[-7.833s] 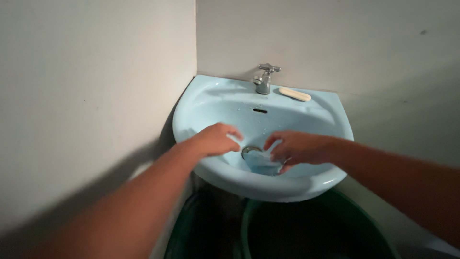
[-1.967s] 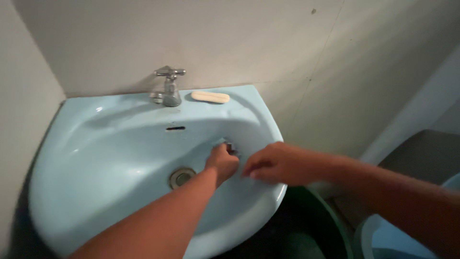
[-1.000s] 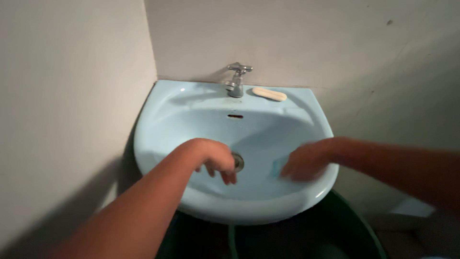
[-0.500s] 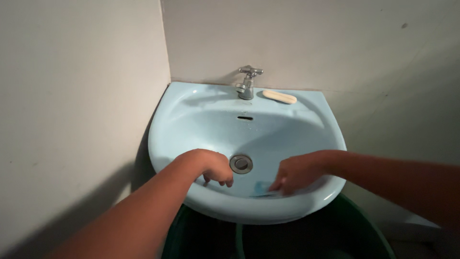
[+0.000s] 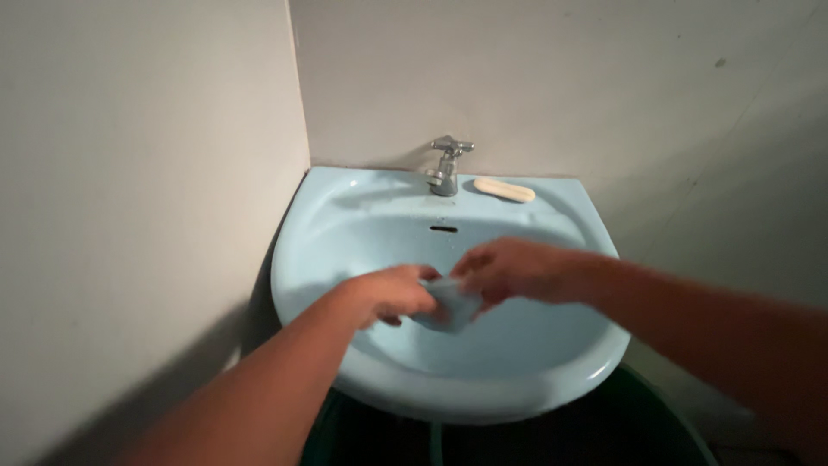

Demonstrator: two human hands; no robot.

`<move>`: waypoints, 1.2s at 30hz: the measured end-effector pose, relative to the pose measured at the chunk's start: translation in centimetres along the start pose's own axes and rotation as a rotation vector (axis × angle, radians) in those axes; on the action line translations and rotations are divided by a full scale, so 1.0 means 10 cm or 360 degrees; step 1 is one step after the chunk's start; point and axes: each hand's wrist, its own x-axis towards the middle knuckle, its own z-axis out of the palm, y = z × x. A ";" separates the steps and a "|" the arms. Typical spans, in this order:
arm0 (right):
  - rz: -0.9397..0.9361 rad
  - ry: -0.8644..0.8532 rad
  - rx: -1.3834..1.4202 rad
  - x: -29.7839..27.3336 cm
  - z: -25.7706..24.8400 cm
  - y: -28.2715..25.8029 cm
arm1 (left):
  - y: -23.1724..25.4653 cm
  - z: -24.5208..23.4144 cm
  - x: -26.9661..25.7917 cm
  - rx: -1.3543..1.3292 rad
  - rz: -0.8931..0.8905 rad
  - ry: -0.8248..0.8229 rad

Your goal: The person wets a blue cloth in a sink, wipes the edges and basin of the blue sink, and then wipes a section of the adjacent wall.

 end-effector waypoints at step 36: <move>-0.0260 0.0860 -0.1199 1.30 -1.16 -0.70 | 0.14 -0.48 0.78 0.0046 0.0397 0.0814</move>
